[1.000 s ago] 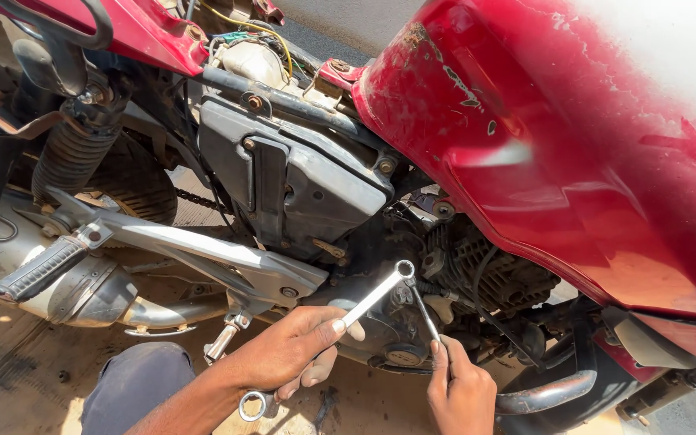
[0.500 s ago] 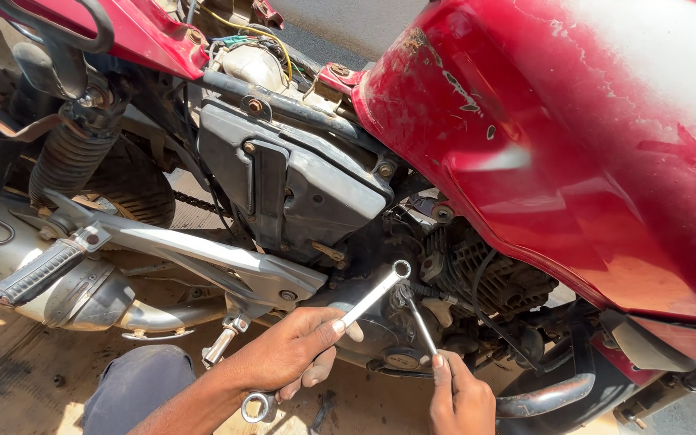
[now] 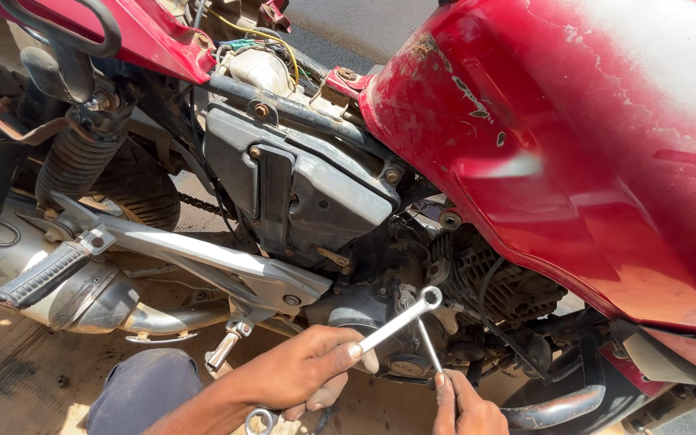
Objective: The person sits on the ground beside a red motorcycle and works on the engine area, using wrenches to loosen and turn bolts and manipulating a small component near the engine casing. They reposition, pick up different wrenches from the ground, and continue turning fasteners on the motorcycle.
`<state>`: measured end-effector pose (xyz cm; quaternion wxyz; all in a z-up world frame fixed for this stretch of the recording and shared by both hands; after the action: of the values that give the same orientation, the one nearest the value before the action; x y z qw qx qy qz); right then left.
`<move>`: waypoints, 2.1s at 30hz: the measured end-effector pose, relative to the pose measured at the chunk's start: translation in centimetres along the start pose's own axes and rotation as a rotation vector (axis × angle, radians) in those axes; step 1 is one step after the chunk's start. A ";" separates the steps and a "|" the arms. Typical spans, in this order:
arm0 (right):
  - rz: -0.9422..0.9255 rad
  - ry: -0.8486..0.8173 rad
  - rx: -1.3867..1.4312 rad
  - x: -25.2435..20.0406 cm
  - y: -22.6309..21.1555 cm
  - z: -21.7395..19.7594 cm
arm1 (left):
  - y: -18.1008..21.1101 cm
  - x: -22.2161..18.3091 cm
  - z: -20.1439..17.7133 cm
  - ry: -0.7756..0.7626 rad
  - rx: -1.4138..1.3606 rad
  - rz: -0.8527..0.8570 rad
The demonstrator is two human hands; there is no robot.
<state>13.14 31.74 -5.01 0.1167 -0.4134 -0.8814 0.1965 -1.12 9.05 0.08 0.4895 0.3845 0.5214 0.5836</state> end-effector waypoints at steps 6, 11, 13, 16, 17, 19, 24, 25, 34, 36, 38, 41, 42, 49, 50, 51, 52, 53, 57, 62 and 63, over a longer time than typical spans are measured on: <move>-0.008 0.050 0.035 0.0 0.0 -0.2 | -1.6 0.0 0.8 -0.040 0.135 -0.102; 0.038 -0.029 -0.010 -0.3 -1.0 -0.9 | 1.1 0.1 2.4 -0.004 -0.179 0.154; 0.069 -0.061 -0.002 -0.2 -0.9 -1.0 | -5.6 3.6 2.1 -0.012 -0.063 0.026; -0.045 -0.016 0.053 0.5 1.2 0.8 | -7.3 3.8 1.4 0.027 0.103 0.033; -0.146 0.088 0.110 1.0 1.8 0.9 | -5.4 3.3 1.2 0.025 0.165 0.157; -0.113 0.090 0.123 2.5 2.1 0.9 | -3.8 2.2 1.6 -0.094 -0.079 0.201; 0.025 -0.050 0.086 0.0 -1.0 -0.5 | -2.0 2.0 2.4 -0.041 -0.076 0.016; 0.048 -0.073 0.092 0.0 -0.8 -0.1 | -3.9 2.6 1.7 0.044 -0.044 -0.173; 0.016 0.022 0.335 0.3 1.2 -0.1 | -5.5 1.5 -0.6 0.092 -0.380 0.053; -0.035 0.094 0.363 0.0 0.0 -1.0 | -4.7 1.1 -2.1 0.208 -0.453 -0.005; -0.258 0.377 0.415 -1.6 -2.6 -3.8 | -4.9 0.7 -3.9 0.298 -0.418 -0.011; -0.379 0.443 0.216 -1.8 -3.5 -2.8 | -5.7 1.1 -3.8 0.353 -0.440 -0.072; -0.377 0.446 0.213 -1.5 -3.2 -2.7 | -5.7 1.2 -3.6 0.349 -0.441 -0.072; -0.336 0.314 0.487 -0.3 -1.2 -1.2 | -4.8 0.8 -3.9 0.367 -0.326 -0.036; -0.342 0.382 0.481 -0.9 -1.4 -1.6 | -4.6 0.8 -3.9 0.367 -0.279 -0.027; -0.334 0.380 0.480 -0.8 -1.4 -1.4 | -4.9 0.7 -3.9 0.364 -0.280 -0.034; -0.323 0.253 0.253 -0.2 -2.1 0.0 | -4.8 0.9 -3.9 0.359 -0.249 -0.017; -0.304 0.125 0.027 0.3 -2.4 1.4 | -4.6 1.1 -3.9 0.354 -0.218 -0.001; -0.298 0.211 0.344 0.0 -1.5 0.3 | -4.8 0.8 -3.9 0.328 -0.215 0.019; -0.266 0.180 0.019 1.0 -3.2 0.1 | -5.1 1.2 -3.6 0.304 -0.161 0.054; -0.267 0.184 0.017 1.0 -2.4 0.4 | -5.1 1.5 -3.4 0.301 -0.161 0.058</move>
<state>10.70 31.01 -4.22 0.2255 -0.3079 -0.9123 0.1481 -3.85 9.55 -5.63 0.4181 0.2672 0.5294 0.6882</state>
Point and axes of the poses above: each hand's wrist, its own x-axis towards the middle knuckle, its own z-axis out of the palm, y = z × x, the point moved 9 cm from there along x, towards the middle knuckle, and after that the axes turned 5 degrees about x, right-handed, at the moved point
